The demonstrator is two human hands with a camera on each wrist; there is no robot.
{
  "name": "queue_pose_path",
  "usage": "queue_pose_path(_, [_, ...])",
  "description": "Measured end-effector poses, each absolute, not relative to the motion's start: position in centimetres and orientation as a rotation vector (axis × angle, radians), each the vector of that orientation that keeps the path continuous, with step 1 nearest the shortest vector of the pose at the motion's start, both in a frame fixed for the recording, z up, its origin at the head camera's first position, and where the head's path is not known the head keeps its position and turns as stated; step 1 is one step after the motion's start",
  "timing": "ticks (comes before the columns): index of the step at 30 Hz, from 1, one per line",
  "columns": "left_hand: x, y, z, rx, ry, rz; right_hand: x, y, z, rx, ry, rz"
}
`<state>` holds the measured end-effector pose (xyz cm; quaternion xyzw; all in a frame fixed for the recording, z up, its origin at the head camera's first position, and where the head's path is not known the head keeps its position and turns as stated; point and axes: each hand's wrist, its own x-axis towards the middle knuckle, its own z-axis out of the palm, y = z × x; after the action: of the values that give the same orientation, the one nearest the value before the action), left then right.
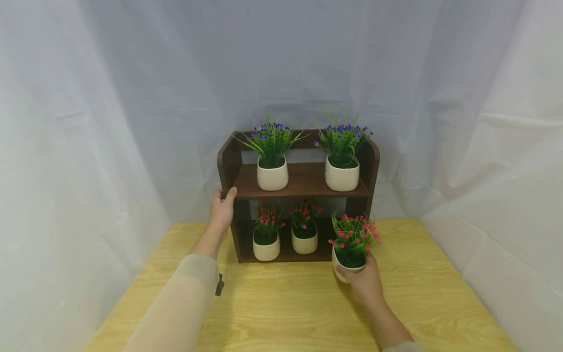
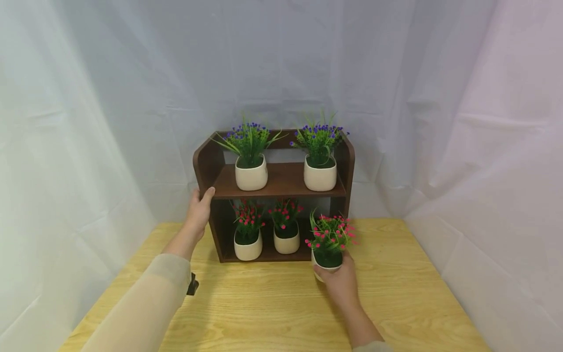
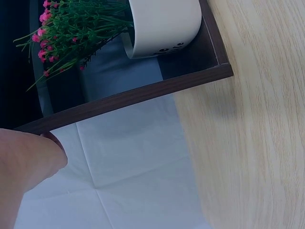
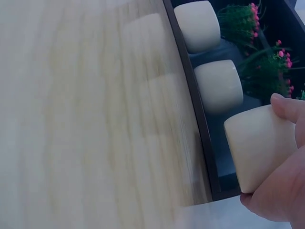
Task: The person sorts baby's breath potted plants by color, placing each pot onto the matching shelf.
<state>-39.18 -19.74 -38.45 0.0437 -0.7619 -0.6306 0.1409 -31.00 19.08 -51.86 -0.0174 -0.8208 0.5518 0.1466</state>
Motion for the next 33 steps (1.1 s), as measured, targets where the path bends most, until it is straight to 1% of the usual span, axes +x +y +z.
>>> queue_pose_path(11, [-39.2, -19.9, -38.5, 0.123, -2.199, -1.830, -32.4, 17.9, -52.2, -0.002, -2.363, 1.611])
queue_pose_path(33, [-39.5, -19.9, -38.7, 0.124, -2.193, -1.819, -36.4, 17.4, -53.2, -0.051, -2.442, 1.647])
